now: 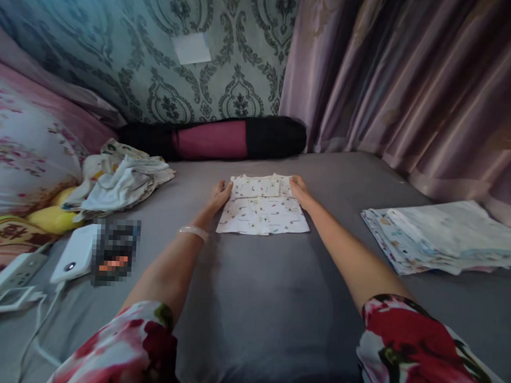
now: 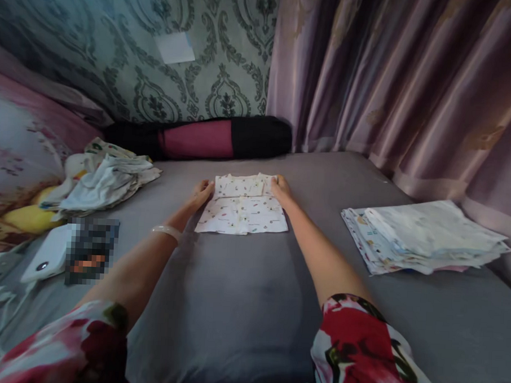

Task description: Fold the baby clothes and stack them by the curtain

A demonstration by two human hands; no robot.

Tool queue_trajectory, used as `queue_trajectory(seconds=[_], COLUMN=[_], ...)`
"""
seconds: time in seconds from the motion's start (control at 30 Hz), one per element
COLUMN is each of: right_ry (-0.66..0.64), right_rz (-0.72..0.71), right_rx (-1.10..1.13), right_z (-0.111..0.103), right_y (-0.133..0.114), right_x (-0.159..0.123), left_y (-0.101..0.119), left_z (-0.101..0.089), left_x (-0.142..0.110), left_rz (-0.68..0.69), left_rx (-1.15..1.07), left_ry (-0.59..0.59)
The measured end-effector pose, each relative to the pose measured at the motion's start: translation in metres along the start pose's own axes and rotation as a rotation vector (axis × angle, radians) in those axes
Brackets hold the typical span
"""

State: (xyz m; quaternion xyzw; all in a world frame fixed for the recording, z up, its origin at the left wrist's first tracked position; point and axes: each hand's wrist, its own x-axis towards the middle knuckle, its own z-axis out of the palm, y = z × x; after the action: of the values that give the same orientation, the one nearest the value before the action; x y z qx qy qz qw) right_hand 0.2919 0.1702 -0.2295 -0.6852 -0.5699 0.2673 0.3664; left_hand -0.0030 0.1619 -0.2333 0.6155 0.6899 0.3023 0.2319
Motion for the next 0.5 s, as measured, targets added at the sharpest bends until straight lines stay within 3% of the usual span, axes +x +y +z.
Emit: queue_trajectory(seconds=[0.17,0.5], right_ry=[0.010,-0.084], right_rz=[0.125,0.135], right_rx=[0.162,-0.003], right_z=[-0.015,-0.039], right_y=[0.019,0.017], right_x=[-0.022,-0.077], left_y=[-0.017,-0.009], left_z=[-0.017,-0.028], left_x=[-0.030,-0.066], left_rz=[-0.060,-0.042], left_rx=[-0.159,-0.037], left_ry=[-0.072,-0.140])
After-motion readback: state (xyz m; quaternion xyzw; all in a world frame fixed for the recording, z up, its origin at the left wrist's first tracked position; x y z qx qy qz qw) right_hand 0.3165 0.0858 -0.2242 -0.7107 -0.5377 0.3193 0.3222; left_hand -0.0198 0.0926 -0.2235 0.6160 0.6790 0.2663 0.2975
